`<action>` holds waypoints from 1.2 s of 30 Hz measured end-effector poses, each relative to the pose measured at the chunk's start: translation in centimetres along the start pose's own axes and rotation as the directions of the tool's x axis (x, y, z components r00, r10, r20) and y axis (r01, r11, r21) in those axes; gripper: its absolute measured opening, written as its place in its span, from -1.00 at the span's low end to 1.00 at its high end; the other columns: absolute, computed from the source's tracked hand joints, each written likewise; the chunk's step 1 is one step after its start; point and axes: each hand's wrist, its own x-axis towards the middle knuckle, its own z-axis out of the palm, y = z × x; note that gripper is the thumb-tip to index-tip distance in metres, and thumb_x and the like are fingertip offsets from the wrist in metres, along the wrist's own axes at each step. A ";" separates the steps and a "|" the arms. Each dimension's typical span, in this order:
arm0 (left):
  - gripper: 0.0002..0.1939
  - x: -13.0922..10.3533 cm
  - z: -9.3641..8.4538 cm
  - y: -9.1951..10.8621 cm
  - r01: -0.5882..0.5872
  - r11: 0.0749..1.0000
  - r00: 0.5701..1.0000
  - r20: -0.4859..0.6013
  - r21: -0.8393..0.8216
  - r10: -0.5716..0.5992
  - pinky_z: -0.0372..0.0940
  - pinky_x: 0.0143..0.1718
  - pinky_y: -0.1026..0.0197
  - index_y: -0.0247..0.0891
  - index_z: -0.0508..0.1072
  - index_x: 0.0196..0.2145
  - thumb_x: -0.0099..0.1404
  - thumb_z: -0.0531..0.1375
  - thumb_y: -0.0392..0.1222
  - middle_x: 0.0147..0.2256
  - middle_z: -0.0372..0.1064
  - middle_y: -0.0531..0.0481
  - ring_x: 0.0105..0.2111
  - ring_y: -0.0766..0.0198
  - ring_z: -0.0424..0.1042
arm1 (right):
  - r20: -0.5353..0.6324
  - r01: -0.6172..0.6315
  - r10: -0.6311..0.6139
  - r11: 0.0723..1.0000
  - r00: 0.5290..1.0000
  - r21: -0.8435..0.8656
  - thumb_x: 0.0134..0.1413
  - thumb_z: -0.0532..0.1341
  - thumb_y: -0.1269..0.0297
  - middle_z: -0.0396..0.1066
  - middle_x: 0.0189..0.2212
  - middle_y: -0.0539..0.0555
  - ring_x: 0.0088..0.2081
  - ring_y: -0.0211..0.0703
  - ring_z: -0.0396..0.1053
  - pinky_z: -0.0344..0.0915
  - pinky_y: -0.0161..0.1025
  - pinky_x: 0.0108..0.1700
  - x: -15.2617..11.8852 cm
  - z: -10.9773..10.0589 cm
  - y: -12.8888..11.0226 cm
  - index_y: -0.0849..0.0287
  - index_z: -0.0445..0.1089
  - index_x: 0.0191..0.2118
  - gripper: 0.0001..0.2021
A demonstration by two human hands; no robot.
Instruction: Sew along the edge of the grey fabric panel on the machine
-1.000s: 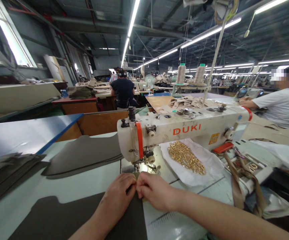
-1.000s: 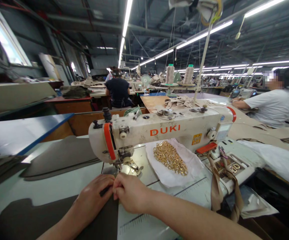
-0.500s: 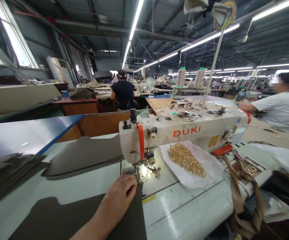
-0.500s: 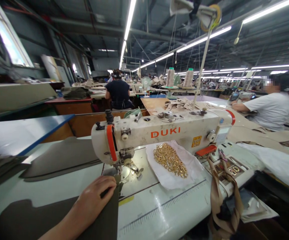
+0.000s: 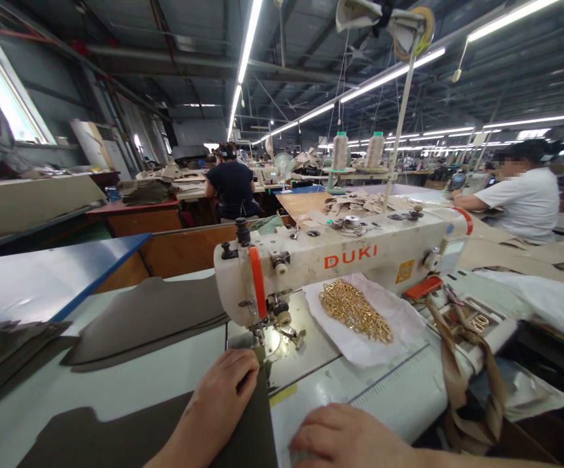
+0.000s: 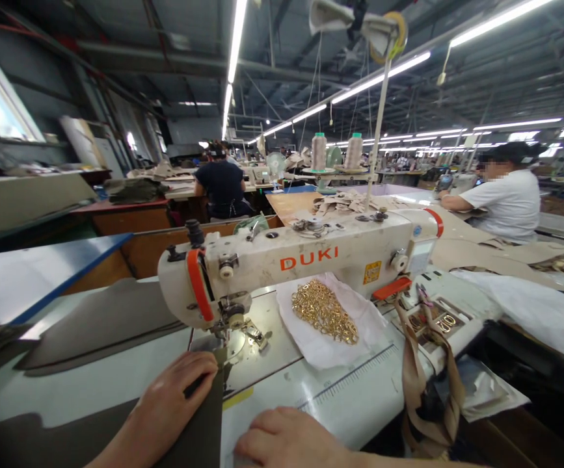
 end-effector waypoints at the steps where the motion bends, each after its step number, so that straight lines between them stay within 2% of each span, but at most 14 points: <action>1: -0.83 0.0 0.1 -0.1 -0.007 1.000 1.000 -0.007 0.007 0.007 0.42 -0.30 0.23 -0.16 0.41 -0.44 0.22 0.05 -0.30 -0.43 0.49 0.02 -0.39 0.23 0.49 | -0.069 0.061 -0.066 0.995 0.995 -0.075 0.26 0.13 0.19 0.44 -0.14 -0.05 -0.16 -0.19 0.37 0.31 -0.30 -0.26 1.1 0.4 0.4 0.07 0.37 -0.12 -0.85; 3: -0.83 0.0 0.1 -0.2 -0.021 1.000 1.000 -0.016 0.021 0.021 0.43 -0.32 0.24 -0.15 0.41 -0.44 0.22 0.05 -0.29 -0.44 0.49 0.03 -0.40 0.23 0.49 | -0.165 0.102 -0.133 0.978 0.977 -0.185 0.29 0.08 0.18 0.42 -0.12 -0.02 -0.16 -0.20 0.35 0.29 -0.29 -0.28 2.8 0.9 0.9 0.11 0.34 -0.11 -0.82; 4: -0.83 0.0 0.1 -0.2 -0.030 0.999 0.999 -0.025 0.030 0.031 0.43 -0.33 0.25 -0.15 0.41 -0.44 0.22 0.05 -0.28 -0.44 0.50 0.03 -0.41 0.23 0.50 | -0.175 0.105 -0.142 0.973 0.974 -0.204 0.30 0.07 0.18 0.41 -0.13 -0.01 -0.18 -0.20 0.34 0.28 -0.29 -0.27 3.5 1.0 1.0 0.13 0.33 -0.12 -0.81; 8: -0.83 0.2 0.0 -0.3 -0.082 0.994 0.993 -0.074 0.076 0.088 0.45 -0.35 0.26 -0.15 0.41 -0.42 0.25 0.04 -0.25 -0.45 0.50 0.04 -0.43 0.23 0.50 | -0.122 0.157 -0.188 0.961 0.974 -0.227 0.30 0.04 0.17 0.39 -0.28 -0.01 -0.27 -0.17 0.31 0.25 -0.24 -0.27 4.6 0.0 1.3 0.19 0.35 -0.25 -0.76; 13: -0.79 0.4 -0.2 -0.1 -0.102 0.989 0.992 -0.059 0.104 0.109 0.45 -0.37 0.27 -0.15 0.41 -0.41 0.30 0.01 -0.20 -0.45 0.50 0.04 -0.44 0.25 0.51 | -0.034 0.231 -0.244 0.949 0.969 -0.214 0.26 0.10 0.32 0.36 -0.35 -0.03 -0.28 -0.20 0.28 0.24 -0.26 -0.22 3.6 -2.3 1.9 0.19 0.36 -0.30 -0.86; 17: -0.75 0.6 -0.2 0.1 -0.119 0.985 0.991 -0.053 0.124 0.126 0.46 -0.35 0.27 -0.16 0.42 -0.40 0.34 -0.01 -0.16 -0.44 0.51 0.02 -0.43 0.24 0.51 | -0.023 0.247 -0.258 0.943 0.966 -0.226 0.25 0.11 0.35 0.37 -0.31 -0.01 -0.27 -0.17 0.28 0.24 -0.23 -0.20 2.5 -2.9 2.2 0.20 0.36 -0.23 -0.90; 19: -0.73 0.6 -0.3 0.1 -0.128 0.984 0.990 -0.047 0.127 0.135 0.46 -0.33 0.27 -0.16 0.42 -0.39 0.36 -0.02 -0.15 -0.43 0.51 0.02 -0.42 0.24 0.52 | -0.059 0.218 -0.238 0.945 0.969 -0.243 0.26 0.10 0.34 0.37 -0.28 0.01 -0.27 -0.15 0.28 0.24 -0.20 -0.18 2.7 -2.6 2.2 0.22 0.35 -0.21 -0.89; 22: -0.69 0.5 -0.4 0.1 -0.132 0.982 0.990 -0.031 0.131 0.137 0.46 -0.33 0.28 -0.16 0.42 -0.39 0.39 -0.06 -0.12 -0.44 0.51 0.02 -0.42 0.25 0.52 | -0.149 0.161 -0.200 0.957 0.968 -0.239 0.24 0.10 0.34 0.34 -0.35 0.01 -0.30 -0.14 0.27 0.23 -0.18 -0.16 4.1 -1.6 2.2 0.22 0.32 -0.33 -0.87; 25: -0.66 0.6 -0.6 0.1 -0.141 0.983 0.989 -0.030 0.120 0.145 0.45 -0.35 0.31 -0.16 0.42 -0.41 0.40 -0.07 -0.09 -0.46 0.51 0.03 -0.44 0.27 0.52 | -0.290 0.131 -0.199 0.962 0.936 -0.238 0.22 0.12 0.30 0.29 -0.43 -0.01 -0.33 -0.15 0.25 0.21 -0.20 -0.20 5.9 -0.4 2.4 0.20 0.27 -0.39 -0.85; 28: -0.66 0.7 -0.6 0.1 -0.147 0.983 0.988 -0.025 0.107 0.150 0.45 -0.37 0.32 -0.16 0.42 -0.41 0.40 -0.06 -0.08 -0.46 0.51 0.04 -0.45 0.28 0.51 | -0.386 0.058 -0.146 0.971 0.911 -0.231 0.24 0.09 0.28 0.31 -0.39 0.01 -0.31 -0.16 0.25 0.21 -0.22 -0.21 6.9 0.5 2.5 0.20 0.26 -0.32 -0.87; 30: -0.65 0.7 -0.6 0.1 -0.138 0.984 0.990 -0.018 0.109 0.140 0.45 -0.36 0.31 -0.15 0.42 -0.41 0.40 -0.06 -0.07 -0.46 0.51 0.04 -0.45 0.27 0.51 | -0.363 0.038 -0.114 0.977 0.925 -0.210 0.24 0.09 0.30 0.33 -0.36 0.01 -0.29 -0.18 0.26 0.21 -0.24 -0.20 7.1 0.8 2.5 0.19 0.27 -0.30 -0.90; 32: -0.64 0.5 -0.5 0.0 -0.137 0.983 0.990 -0.012 0.126 0.139 0.46 -0.34 0.29 -0.15 0.42 -0.40 0.41 -0.08 -0.07 -0.45 0.52 0.03 -0.44 0.26 0.51 | -0.289 0.054 -0.109 0.980 0.951 -0.194 0.21 0.13 0.29 0.34 -0.38 -0.01 -0.29 -0.19 0.27 0.21 -0.25 -0.24 7.0 1.0 2.5 0.18 0.28 -0.33 -0.89; 36: -0.62 0.2 -0.3 -0.4 -0.189 0.966 0.981 -0.008 0.174 0.193 0.45 -0.31 0.30 -0.16 0.43 -0.38 0.43 -0.11 -0.10 -0.43 0.52 0.02 -0.42 0.26 0.51 | -0.176 0.067 -0.097 0.983 0.980 -0.172 0.17 0.19 0.24 0.36 -0.43 -0.04 -0.33 -0.20 0.30 0.22 -0.26 -0.34 7.0 1.5 2.5 0.17 0.29 -0.40 -0.84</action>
